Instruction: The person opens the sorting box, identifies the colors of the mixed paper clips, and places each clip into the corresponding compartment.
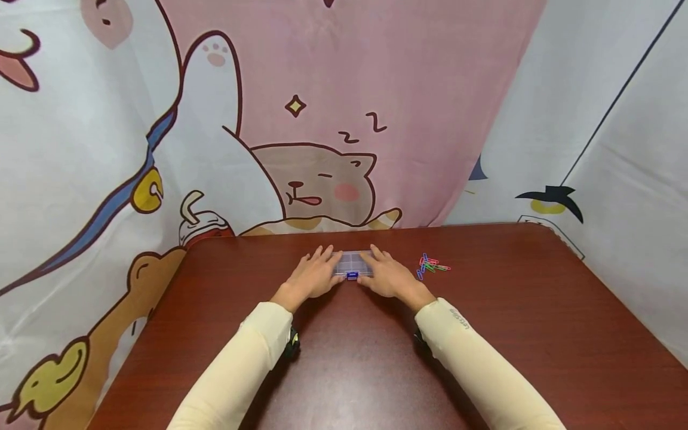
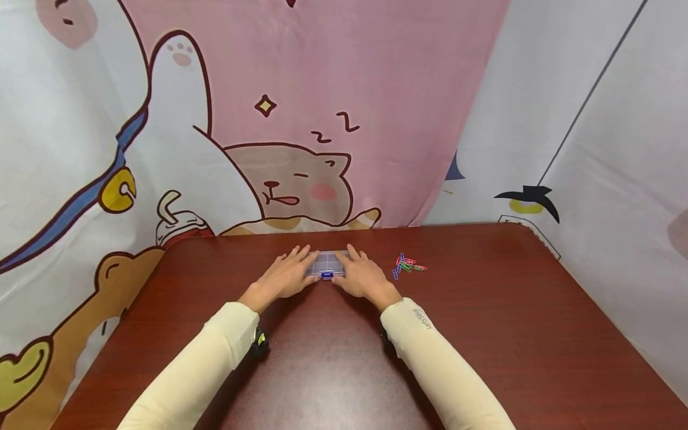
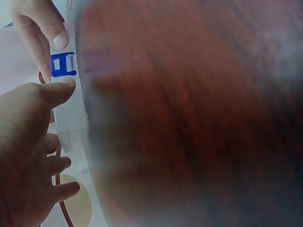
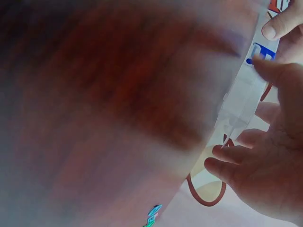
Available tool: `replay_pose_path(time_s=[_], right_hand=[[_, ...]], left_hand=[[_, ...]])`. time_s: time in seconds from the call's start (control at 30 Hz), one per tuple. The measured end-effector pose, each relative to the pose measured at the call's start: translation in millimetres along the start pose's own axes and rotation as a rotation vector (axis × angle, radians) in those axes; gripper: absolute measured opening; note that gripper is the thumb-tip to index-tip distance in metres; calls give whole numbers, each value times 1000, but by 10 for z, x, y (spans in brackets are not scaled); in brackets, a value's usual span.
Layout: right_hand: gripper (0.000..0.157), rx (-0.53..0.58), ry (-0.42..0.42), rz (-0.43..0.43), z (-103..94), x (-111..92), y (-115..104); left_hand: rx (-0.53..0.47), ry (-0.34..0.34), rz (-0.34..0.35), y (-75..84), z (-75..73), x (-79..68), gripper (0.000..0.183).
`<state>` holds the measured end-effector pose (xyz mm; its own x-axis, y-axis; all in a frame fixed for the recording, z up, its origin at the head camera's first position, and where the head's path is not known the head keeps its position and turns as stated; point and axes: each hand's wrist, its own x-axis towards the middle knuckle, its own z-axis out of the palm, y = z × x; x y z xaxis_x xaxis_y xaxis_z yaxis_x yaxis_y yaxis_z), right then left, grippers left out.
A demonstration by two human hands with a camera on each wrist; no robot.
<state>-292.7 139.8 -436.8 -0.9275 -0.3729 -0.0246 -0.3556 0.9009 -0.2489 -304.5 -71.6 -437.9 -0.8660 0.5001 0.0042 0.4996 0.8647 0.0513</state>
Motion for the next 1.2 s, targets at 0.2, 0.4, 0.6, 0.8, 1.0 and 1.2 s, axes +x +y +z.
replay_pose_path(time_s=[0.2, 0.4, 0.6, 0.8, 1.0, 1.2], right_hand=[[63, 28, 2, -3, -12, 12, -12], [64, 29, -21, -17, -55, 14, -6], [63, 4, -9, -39, -77, 21, -1], [63, 3, -5, -38, -87, 33, -13], [62, 35, -26, -3, -73, 67, -51], [60, 29, 17, 33, -41, 130, -95]], left_hand=[[26, 14, 21, -26, 30, 7, 63], [17, 11, 14, -22, 21, 2, 63], [-1, 55, 31, -12, 33, -12, 62], [-77, 85, 39, -29, 60, -15, 63], [-77, 84, 25, -48, 82, -23, 64], [-37, 76, 18, -20, 58, -16, 64]])
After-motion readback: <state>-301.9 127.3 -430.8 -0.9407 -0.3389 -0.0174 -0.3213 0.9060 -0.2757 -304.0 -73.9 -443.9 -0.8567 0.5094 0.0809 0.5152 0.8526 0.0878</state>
